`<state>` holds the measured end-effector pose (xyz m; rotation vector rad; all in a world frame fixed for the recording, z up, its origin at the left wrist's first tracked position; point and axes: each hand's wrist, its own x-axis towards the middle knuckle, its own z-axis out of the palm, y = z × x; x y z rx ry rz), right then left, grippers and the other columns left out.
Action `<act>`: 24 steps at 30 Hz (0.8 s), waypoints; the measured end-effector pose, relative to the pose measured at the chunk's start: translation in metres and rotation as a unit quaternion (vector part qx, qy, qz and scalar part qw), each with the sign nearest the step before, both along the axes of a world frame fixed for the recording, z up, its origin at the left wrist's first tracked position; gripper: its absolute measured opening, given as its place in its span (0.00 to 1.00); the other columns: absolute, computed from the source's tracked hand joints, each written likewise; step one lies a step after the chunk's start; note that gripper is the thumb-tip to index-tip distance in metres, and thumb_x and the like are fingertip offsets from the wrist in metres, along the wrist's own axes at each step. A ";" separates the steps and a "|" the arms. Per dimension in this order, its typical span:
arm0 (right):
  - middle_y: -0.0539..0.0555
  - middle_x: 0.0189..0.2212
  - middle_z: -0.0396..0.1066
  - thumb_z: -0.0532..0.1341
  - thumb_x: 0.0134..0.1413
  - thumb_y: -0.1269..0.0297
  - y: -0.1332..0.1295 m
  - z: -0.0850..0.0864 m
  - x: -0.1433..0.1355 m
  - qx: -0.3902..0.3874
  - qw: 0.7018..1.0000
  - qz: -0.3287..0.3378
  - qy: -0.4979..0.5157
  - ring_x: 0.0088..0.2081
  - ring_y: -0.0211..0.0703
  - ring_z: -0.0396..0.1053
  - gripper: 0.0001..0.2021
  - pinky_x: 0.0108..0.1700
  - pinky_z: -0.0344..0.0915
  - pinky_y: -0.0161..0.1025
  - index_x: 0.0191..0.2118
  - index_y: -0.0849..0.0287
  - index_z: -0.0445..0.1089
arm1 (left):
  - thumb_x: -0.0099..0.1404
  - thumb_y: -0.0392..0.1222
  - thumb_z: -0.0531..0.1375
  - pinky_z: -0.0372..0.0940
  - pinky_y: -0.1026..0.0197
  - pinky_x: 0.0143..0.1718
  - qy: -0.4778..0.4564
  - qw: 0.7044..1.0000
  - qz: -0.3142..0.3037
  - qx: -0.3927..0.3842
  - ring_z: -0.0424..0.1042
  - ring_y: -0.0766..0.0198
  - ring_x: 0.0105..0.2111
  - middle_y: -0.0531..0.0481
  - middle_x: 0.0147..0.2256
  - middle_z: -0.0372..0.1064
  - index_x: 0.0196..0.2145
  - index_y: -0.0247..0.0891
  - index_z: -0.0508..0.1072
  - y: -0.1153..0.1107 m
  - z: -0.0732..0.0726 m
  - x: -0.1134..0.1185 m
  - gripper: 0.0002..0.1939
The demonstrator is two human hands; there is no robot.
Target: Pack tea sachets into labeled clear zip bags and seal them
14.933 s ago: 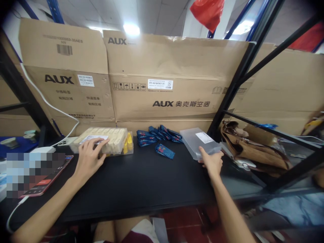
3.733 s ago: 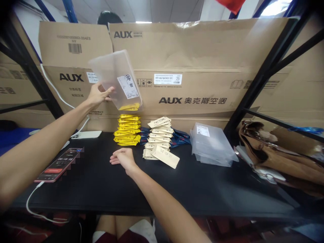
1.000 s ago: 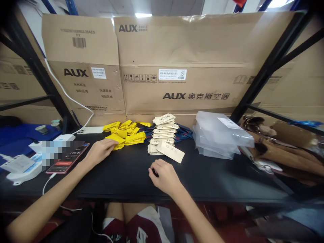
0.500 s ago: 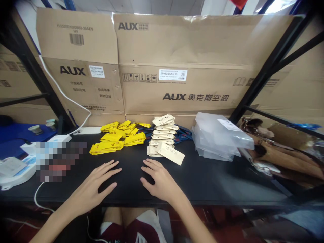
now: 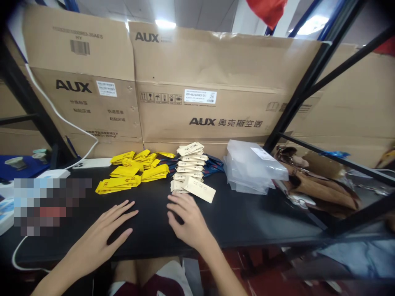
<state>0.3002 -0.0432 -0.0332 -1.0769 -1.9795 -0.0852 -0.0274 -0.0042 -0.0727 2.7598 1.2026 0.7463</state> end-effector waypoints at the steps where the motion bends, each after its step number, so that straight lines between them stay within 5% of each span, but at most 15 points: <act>1: 0.59 0.53 0.82 0.63 0.65 0.70 -0.001 0.011 0.012 0.055 0.998 -0.028 0.012 0.60 0.58 0.78 0.12 0.65 0.72 0.62 0.50 0.51 0.80 | 0.75 0.53 0.60 0.60 0.33 0.70 -0.004 1.000 -0.001 -0.003 0.63 0.43 0.71 0.47 0.71 0.64 0.69 0.55 0.71 0.001 0.000 0.000 0.27; 4: 0.59 0.48 0.83 0.63 0.64 0.68 -0.003 0.052 0.069 0.172 0.964 -0.201 -0.002 0.60 0.62 0.76 0.10 0.66 0.66 0.68 0.47 0.49 0.79 | 0.75 0.53 0.60 0.57 0.32 0.71 -0.012 1.000 -0.001 -0.014 0.61 0.43 0.72 0.48 0.72 0.63 0.69 0.55 0.71 0.001 -0.001 0.000 0.27; 8: 0.69 0.66 0.70 0.64 0.64 0.52 0.011 0.094 0.156 0.145 0.905 -0.392 -0.081 0.71 0.71 0.61 0.25 0.70 0.54 0.73 0.61 0.59 0.72 | 0.75 0.54 0.59 0.56 0.32 0.72 -0.011 1.000 0.006 -0.027 0.61 0.43 0.72 0.48 0.72 0.63 0.68 0.55 0.72 0.001 -0.001 0.002 0.26; 10: 0.74 0.69 0.65 0.62 0.63 0.47 0.022 0.097 0.187 0.100 0.896 -0.412 -0.129 0.71 0.76 0.59 0.31 0.68 0.53 0.75 0.65 0.63 0.69 | 0.75 0.55 0.59 0.55 0.33 0.72 -0.013 0.999 0.009 -0.031 0.60 0.44 0.73 0.48 0.72 0.63 0.68 0.54 0.72 0.002 -0.001 0.003 0.26; 14: 0.77 0.61 0.73 0.57 0.64 0.49 0.035 0.083 0.222 0.056 0.903 -0.390 -0.170 0.63 0.74 0.70 0.29 0.64 0.61 0.71 0.59 0.67 0.73 | 0.76 0.54 0.58 0.55 0.34 0.73 -0.016 0.999 0.010 -0.036 0.60 0.45 0.73 0.48 0.72 0.63 0.67 0.53 0.73 0.000 0.001 0.005 0.25; 17: 0.74 0.55 0.78 0.56 0.65 0.52 0.028 0.080 0.219 0.098 0.912 -0.374 -0.136 0.59 0.71 0.75 0.25 0.62 0.68 0.66 0.55 0.67 0.76 | 0.75 0.54 0.59 0.54 0.34 0.73 -0.042 0.998 0.011 -0.053 0.61 0.44 0.72 0.47 0.71 0.65 0.65 0.53 0.75 -0.002 0.004 0.008 0.24; 20: 0.68 0.56 0.79 0.60 0.67 0.56 0.006 0.090 0.186 0.171 0.921 -0.341 -0.078 0.60 0.64 0.76 0.19 0.65 0.68 0.60 0.57 0.59 0.76 | 0.72 0.55 0.62 0.54 0.33 0.73 -0.134 0.985 0.015 -0.111 0.65 0.43 0.70 0.47 0.66 0.72 0.61 0.54 0.79 -0.003 0.014 0.008 0.22; 22: 0.63 0.58 0.79 0.64 0.65 0.61 -0.013 0.096 0.151 0.201 0.935 -0.281 -0.074 0.61 0.60 0.76 0.19 0.68 0.68 0.60 0.60 0.53 0.75 | 0.71 0.58 0.63 0.55 0.34 0.72 -0.248 0.950 0.014 -0.189 0.69 0.42 0.67 0.45 0.63 0.76 0.59 0.53 0.81 -0.002 0.024 0.004 0.22; 24: 0.59 0.61 0.78 0.67 0.62 0.67 -0.030 0.096 0.111 0.192 0.959 -0.169 -0.121 0.61 0.60 0.77 0.24 0.68 0.67 0.63 0.64 0.49 0.72 | 0.72 0.63 0.60 0.63 0.36 0.68 -0.388 0.873 -0.002 -0.294 0.74 0.40 0.62 0.40 0.61 0.77 0.61 0.47 0.79 0.000 0.036 -0.004 0.27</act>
